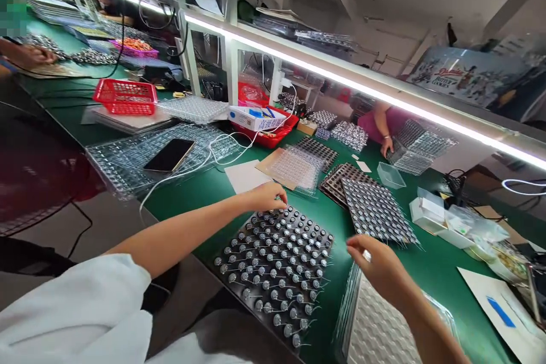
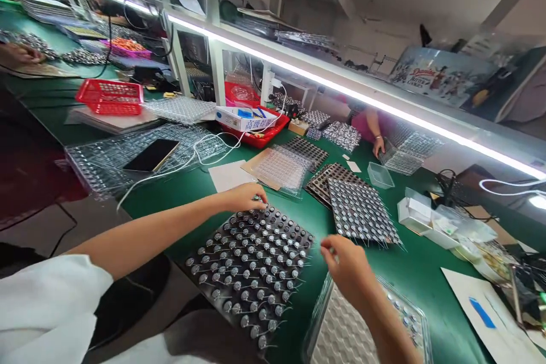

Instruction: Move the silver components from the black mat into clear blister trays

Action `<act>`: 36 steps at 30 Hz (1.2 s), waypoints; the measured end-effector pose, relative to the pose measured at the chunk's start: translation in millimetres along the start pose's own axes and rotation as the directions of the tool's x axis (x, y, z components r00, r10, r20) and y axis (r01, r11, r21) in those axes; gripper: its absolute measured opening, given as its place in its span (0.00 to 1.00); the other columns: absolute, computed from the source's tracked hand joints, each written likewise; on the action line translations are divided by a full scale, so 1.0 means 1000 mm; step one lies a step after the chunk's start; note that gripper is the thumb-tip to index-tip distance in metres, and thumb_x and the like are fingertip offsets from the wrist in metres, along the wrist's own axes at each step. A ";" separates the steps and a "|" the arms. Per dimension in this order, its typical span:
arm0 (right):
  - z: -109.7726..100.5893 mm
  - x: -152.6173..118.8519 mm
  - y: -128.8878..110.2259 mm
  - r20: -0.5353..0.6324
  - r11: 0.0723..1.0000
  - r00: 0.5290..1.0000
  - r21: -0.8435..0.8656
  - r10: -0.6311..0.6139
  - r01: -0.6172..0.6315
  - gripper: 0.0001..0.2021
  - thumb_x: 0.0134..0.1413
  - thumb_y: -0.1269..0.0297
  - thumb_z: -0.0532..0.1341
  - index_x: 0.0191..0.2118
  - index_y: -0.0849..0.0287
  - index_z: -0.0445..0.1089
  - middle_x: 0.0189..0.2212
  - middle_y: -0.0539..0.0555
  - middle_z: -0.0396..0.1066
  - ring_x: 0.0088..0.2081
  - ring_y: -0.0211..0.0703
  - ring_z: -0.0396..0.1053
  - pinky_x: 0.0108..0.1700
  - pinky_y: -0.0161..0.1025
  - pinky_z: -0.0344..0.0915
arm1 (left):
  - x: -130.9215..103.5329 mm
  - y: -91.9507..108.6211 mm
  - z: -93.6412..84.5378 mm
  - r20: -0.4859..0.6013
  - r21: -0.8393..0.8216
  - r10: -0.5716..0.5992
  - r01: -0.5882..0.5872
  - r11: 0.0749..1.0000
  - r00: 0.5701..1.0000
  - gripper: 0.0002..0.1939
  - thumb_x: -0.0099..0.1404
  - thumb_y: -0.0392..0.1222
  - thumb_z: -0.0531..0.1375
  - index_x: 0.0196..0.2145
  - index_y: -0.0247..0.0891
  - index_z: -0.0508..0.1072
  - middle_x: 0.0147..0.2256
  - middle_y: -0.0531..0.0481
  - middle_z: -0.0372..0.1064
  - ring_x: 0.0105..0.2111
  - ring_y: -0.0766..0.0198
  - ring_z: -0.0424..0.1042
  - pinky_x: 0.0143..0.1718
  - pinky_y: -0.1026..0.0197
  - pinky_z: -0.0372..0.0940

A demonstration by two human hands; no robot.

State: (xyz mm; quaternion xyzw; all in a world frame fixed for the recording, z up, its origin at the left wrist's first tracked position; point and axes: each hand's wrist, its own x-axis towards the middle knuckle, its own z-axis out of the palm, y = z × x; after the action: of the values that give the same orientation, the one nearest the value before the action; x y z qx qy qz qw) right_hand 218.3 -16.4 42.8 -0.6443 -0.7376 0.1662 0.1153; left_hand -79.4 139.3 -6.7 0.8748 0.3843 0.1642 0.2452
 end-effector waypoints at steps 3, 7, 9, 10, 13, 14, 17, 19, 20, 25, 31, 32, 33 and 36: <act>0.030 0.057 -0.040 0.108 0.998 0.993 -0.044 -0.035 0.040 0.11 0.55 0.63 0.54 0.37 0.55 0.73 0.37 0.52 0.75 0.38 0.42 0.69 0.40 0.36 0.60 | -0.013 -0.011 0.010 0.012 -0.073 0.034 -0.033 0.997 0.999 0.08 0.58 0.44 0.62 0.34 0.40 0.77 0.38 0.50 0.74 0.44 0.60 0.67 0.47 0.63 0.59; 0.065 0.100 -0.072 0.194 0.989 0.980 -0.136 -0.036 0.064 0.09 0.56 0.65 0.55 0.37 0.54 0.73 0.37 0.50 0.75 0.39 0.40 0.69 0.39 0.35 0.57 | -0.022 -0.015 0.016 -0.036 -0.108 -0.009 0.005 0.994 0.999 0.08 0.60 0.44 0.59 0.33 0.41 0.77 0.37 0.51 0.73 0.44 0.60 0.66 0.47 0.63 0.58; 0.075 0.108 -0.083 0.216 0.985 0.975 -0.146 -0.054 0.087 0.08 0.56 0.64 0.55 0.37 0.54 0.72 0.37 0.50 0.74 0.39 0.40 0.68 0.39 0.34 0.56 | -0.026 -0.024 0.014 -0.023 -0.116 -0.030 0.027 0.993 0.999 0.08 0.59 0.43 0.59 0.34 0.41 0.77 0.37 0.51 0.73 0.43 0.60 0.67 0.46 0.63 0.59; 0.079 0.110 -0.087 0.225 0.983 0.972 -0.155 -0.060 0.096 0.08 0.56 0.63 0.56 0.37 0.54 0.72 0.38 0.51 0.74 0.39 0.40 0.68 0.39 0.35 0.56 | -0.028 -0.029 0.012 0.002 -0.126 -0.029 0.029 0.992 1.000 0.08 0.59 0.42 0.60 0.35 0.41 0.77 0.37 0.51 0.74 0.42 0.60 0.67 0.46 0.63 0.59; 0.085 0.115 -0.094 0.243 0.976 0.968 -0.188 -0.061 0.108 0.06 0.54 0.62 0.58 0.36 0.56 0.71 0.38 0.52 0.73 0.39 0.41 0.67 0.38 0.35 0.55 | -0.031 -0.044 0.009 0.067 -0.169 0.002 0.009 0.986 0.998 0.10 0.57 0.43 0.61 0.37 0.41 0.77 0.38 0.51 0.74 0.42 0.60 0.68 0.45 0.63 0.59; 0.087 0.117 -0.095 0.248 0.974 0.967 -0.198 -0.059 0.110 0.06 0.54 0.62 0.58 0.36 0.56 0.71 0.38 0.52 0.72 0.38 0.40 0.67 0.38 0.35 0.55 | -0.031 -0.046 0.009 0.067 -0.180 0.011 0.001 0.984 0.998 0.10 0.57 0.43 0.62 0.38 0.41 0.77 0.38 0.51 0.74 0.43 0.60 0.68 0.45 0.63 0.59; 0.090 0.121 -0.094 0.253 0.967 0.966 -0.227 -0.052 0.112 0.06 0.55 0.62 0.58 0.35 0.57 0.70 0.37 0.53 0.72 0.37 0.40 0.67 0.36 0.35 0.54 | -0.030 -0.044 0.010 0.060 -0.200 -0.016 0.028 0.979 0.998 0.11 0.57 0.43 0.61 0.37 0.41 0.77 0.38 0.52 0.74 0.42 0.60 0.68 0.44 0.64 0.60; 0.092 0.124 -0.094 0.251 0.962 0.967 -0.248 -0.050 0.114 0.07 0.55 0.62 0.58 0.34 0.57 0.70 0.37 0.53 0.72 0.37 0.41 0.67 0.36 0.35 0.54 | -0.029 -0.040 0.011 0.056 -0.194 -0.070 0.080 0.978 0.996 0.10 0.57 0.42 0.61 0.37 0.40 0.77 0.36 0.52 0.75 0.39 0.61 0.70 0.41 0.65 0.60; 0.093 0.124 -0.094 0.248 0.959 0.967 -0.257 -0.051 0.117 0.07 0.55 0.62 0.57 0.34 0.57 0.70 0.36 0.53 0.72 0.36 0.40 0.67 0.35 0.35 0.54 | -0.028 -0.038 0.011 0.049 -0.182 -0.091 0.098 0.978 0.995 0.10 0.57 0.41 0.61 0.37 0.39 0.77 0.36 0.51 0.75 0.38 0.62 0.70 0.40 0.65 0.61; 0.095 0.120 -0.099 0.217 0.943 0.974 -0.308 -0.062 0.129 0.06 0.54 0.64 0.56 0.33 0.58 0.70 0.36 0.54 0.72 0.36 0.41 0.68 0.36 0.36 0.55 | -0.029 -0.037 0.013 0.016 -0.110 -0.066 0.068 0.992 0.998 0.09 0.57 0.40 0.60 0.36 0.39 0.77 0.36 0.50 0.74 0.38 0.61 0.70 0.40 0.64 0.61; 0.096 0.109 -0.111 0.135 0.919 0.984 -0.363 -0.112 0.155 0.08 0.54 0.65 0.55 0.37 0.61 0.70 0.39 0.60 0.71 0.43 0.49 0.67 0.43 0.43 0.56 | -0.034 -0.038 0.018 -0.033 -0.050 -0.021 0.020 0.999 0.999 0.08 0.59 0.42 0.59 0.35 0.40 0.76 0.36 0.50 0.73 0.40 0.60 0.69 0.43 0.63 0.60; 0.096 0.107 -0.113 0.127 0.917 0.985 -0.366 -0.116 0.156 0.09 0.54 0.65 0.56 0.37 0.62 0.70 0.40 0.60 0.71 0.43 0.50 0.66 0.43 0.43 0.56 | -0.035 -0.037 0.018 -0.034 -0.044 -0.028 0.026 0.999 0.999 0.08 0.59 0.43 0.58 0.34 0.40 0.75 0.36 0.50 0.73 0.40 0.60 0.68 0.43 0.62 0.60; 0.096 0.104 -0.116 0.119 0.916 0.986 -0.369 -0.120 0.156 0.09 0.53 0.65 0.56 0.38 0.62 0.69 0.40 0.61 0.71 0.44 0.50 0.66 0.44 0.44 0.57 | -0.036 -0.036 0.018 -0.030 -0.042 -0.034 0.033 0.999 0.999 0.08 0.59 0.44 0.58 0.33 0.40 0.75 0.36 0.50 0.73 0.39 0.60 0.68 0.43 0.62 0.60; 0.089 0.095 -0.120 0.101 0.915 0.987 -0.373 -0.123 0.152 0.11 0.54 0.64 0.56 0.41 0.61 0.68 0.42 0.59 0.70 0.45 0.49 0.64 0.46 0.45 0.56 | -0.034 -0.034 0.017 0.006 -0.056 -0.048 0.048 0.997 0.999 0.11 0.58 0.48 0.56 0.32 0.41 0.73 0.35 0.50 0.72 0.39 0.59 0.68 0.43 0.61 0.61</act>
State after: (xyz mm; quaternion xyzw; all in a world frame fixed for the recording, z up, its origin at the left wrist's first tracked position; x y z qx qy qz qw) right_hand 61.1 54.7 4.1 -0.5943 -0.8029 0.0359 -0.0282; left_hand -113.6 128.6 -42.6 0.8584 0.3998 0.1671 0.2746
